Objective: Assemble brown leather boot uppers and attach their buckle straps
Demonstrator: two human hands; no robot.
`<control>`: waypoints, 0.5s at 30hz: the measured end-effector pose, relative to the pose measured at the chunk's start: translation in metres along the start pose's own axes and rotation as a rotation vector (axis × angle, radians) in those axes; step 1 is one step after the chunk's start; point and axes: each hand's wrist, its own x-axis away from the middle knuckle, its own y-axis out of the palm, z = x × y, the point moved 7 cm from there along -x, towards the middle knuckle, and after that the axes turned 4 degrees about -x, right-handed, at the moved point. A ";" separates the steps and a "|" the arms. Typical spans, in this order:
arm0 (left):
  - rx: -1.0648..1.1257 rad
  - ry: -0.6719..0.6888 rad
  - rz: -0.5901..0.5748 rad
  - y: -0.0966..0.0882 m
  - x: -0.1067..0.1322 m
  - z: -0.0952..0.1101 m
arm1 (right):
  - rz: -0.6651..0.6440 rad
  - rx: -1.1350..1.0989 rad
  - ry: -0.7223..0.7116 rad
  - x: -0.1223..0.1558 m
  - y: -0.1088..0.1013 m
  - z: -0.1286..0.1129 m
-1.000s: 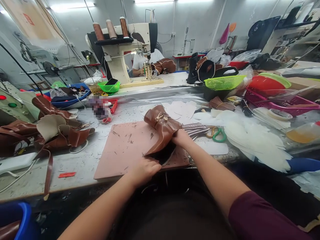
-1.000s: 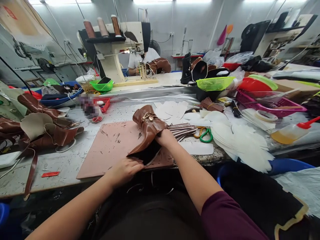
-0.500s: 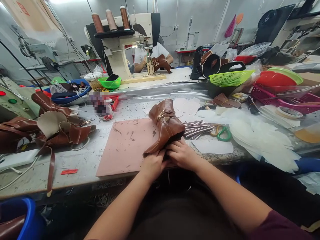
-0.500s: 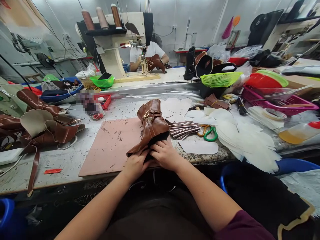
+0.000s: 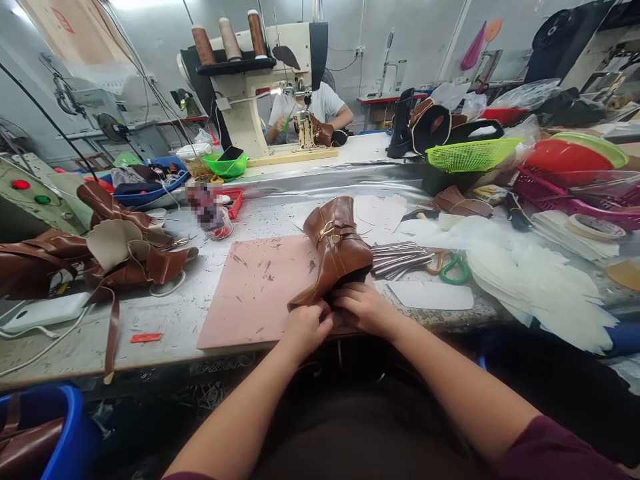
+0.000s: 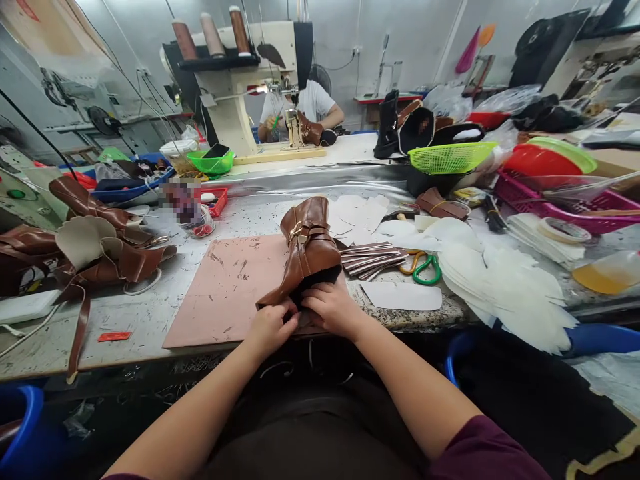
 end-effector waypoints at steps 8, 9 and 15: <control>-0.058 0.204 -0.068 0.007 0.009 0.008 | -0.142 -0.043 -0.014 0.003 -0.011 -0.005; -0.078 0.229 -0.066 0.009 0.012 0.010 | -0.150 -0.053 0.013 0.003 -0.016 -0.003; -0.266 0.355 -0.069 0.014 0.017 0.023 | -0.073 -0.044 0.314 -0.007 -0.028 0.037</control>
